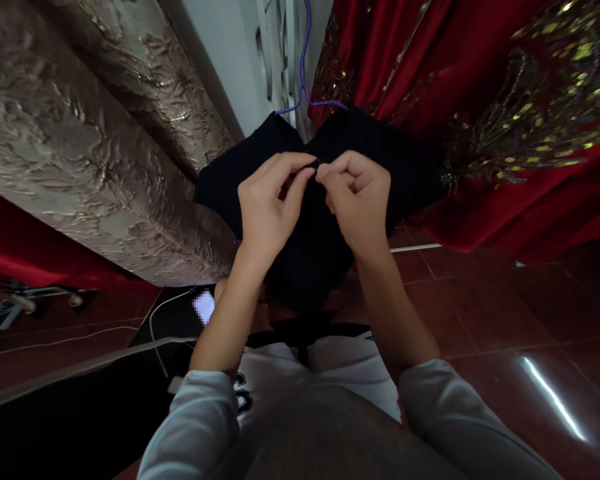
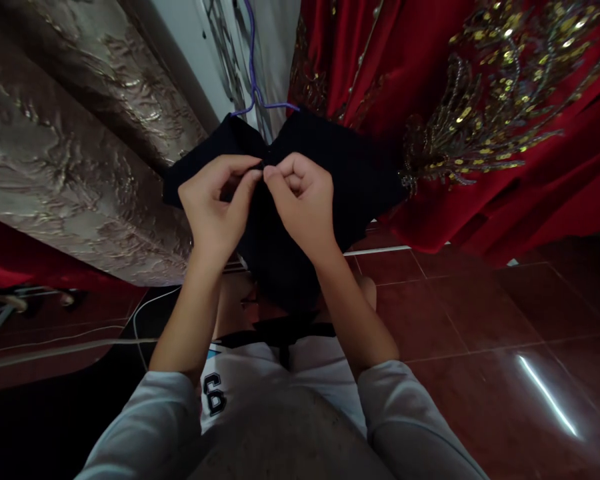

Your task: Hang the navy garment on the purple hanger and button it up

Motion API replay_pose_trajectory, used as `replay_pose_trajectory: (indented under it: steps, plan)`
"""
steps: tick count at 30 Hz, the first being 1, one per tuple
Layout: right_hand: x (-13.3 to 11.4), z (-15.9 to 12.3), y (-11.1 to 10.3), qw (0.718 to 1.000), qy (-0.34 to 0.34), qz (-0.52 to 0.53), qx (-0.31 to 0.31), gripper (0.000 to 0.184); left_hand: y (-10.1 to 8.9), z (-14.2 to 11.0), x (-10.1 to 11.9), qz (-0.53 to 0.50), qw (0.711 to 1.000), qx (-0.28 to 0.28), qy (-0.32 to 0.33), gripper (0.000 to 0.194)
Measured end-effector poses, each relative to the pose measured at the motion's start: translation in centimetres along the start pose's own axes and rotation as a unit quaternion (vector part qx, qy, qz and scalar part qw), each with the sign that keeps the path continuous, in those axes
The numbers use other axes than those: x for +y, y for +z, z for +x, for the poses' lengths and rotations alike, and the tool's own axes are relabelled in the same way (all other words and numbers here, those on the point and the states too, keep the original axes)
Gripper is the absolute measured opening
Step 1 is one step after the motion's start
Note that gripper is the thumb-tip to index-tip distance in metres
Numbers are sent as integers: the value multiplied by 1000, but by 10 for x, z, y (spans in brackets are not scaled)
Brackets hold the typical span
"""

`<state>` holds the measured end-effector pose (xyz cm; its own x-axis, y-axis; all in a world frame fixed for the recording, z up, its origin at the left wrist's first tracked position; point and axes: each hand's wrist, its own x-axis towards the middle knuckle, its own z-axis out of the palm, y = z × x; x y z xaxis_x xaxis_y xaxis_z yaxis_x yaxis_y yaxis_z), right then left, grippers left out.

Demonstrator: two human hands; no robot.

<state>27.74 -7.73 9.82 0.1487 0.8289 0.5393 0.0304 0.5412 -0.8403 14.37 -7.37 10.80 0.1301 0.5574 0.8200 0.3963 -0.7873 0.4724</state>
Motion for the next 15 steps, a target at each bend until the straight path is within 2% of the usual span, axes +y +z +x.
replay_pose_trajectory:
  steps: [3,5,7,9,10,12,13,15]
  plan:
    - [29,-16,0,995,24,-94,6,30,-8,-3,10,24,999,41,-8,27]
    - [48,-30,1,989,54,-138,5,27,-22,4,1,53,995,80,-4,28]
    - [60,-42,5,985,87,-151,1,26,-38,15,-29,88,990,106,1,29]
    - [63,-50,11,985,104,-137,-14,26,-52,22,-76,90,989,115,-22,31]
    - [63,-52,15,985,107,-129,-26,26,-56,21,-102,71,987,131,-56,33]
    - [60,-52,25,986,114,-112,-51,27,-58,12,-147,1,964,206,-166,30]
    - [58,-52,30,986,118,-104,-61,27,-58,5,-163,-31,948,244,-200,29]
    - [57,-53,37,984,131,-88,-83,28,-55,-12,-181,-61,920,315,-224,24]
